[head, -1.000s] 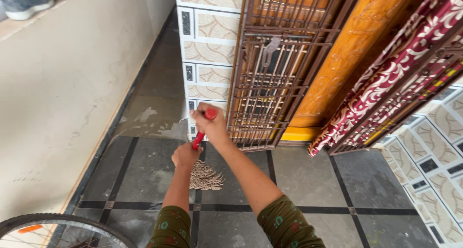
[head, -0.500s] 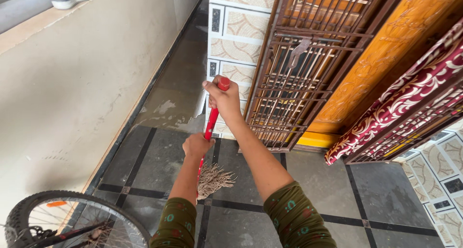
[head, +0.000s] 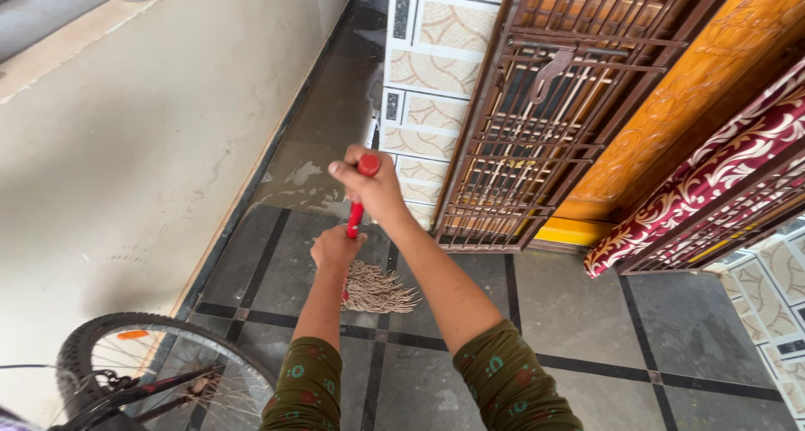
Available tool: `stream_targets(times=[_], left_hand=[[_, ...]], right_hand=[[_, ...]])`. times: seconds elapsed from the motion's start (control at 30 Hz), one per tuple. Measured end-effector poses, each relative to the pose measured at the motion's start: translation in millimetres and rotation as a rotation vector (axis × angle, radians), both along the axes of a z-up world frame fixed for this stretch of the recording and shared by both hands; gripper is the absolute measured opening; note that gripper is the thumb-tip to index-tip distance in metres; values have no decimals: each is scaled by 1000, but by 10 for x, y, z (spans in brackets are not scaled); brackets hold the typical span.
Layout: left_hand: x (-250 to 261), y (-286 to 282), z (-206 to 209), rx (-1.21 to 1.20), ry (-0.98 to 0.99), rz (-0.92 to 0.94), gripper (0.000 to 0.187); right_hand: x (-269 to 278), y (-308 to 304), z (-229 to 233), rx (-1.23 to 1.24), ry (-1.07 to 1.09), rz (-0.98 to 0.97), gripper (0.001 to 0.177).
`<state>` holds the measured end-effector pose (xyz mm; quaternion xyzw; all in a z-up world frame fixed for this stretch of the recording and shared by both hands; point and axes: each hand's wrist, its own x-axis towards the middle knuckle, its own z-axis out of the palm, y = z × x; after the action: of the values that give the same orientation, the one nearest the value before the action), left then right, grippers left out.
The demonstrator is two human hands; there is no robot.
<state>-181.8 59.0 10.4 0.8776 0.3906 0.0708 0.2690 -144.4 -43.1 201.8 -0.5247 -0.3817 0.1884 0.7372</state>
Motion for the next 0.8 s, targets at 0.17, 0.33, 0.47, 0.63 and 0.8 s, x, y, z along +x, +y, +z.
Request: stream_targets(times=[0.17, 0.33, 0.47, 0.63, 0.8], left_hand=[[39, -38, 115, -13, 4, -56, 49], [-44, 27, 230, -25, -30, -84, 45], [-197, 244, 290, -30, -13, -49, 45], [-487, 574, 290, 11, 25, 2, 46], [-781, 876, 286, 16, 75, 81, 47]], right_hand=[[201, 92, 308, -24, 28, -126, 28], [184, 194, 607, -28, 44, -47, 30], [-30, 398, 629, -53, 42, -6, 29], [-305, 679, 523, -17, 64, 106, 32], [-519, 876, 327, -6, -36, 182, 32]])
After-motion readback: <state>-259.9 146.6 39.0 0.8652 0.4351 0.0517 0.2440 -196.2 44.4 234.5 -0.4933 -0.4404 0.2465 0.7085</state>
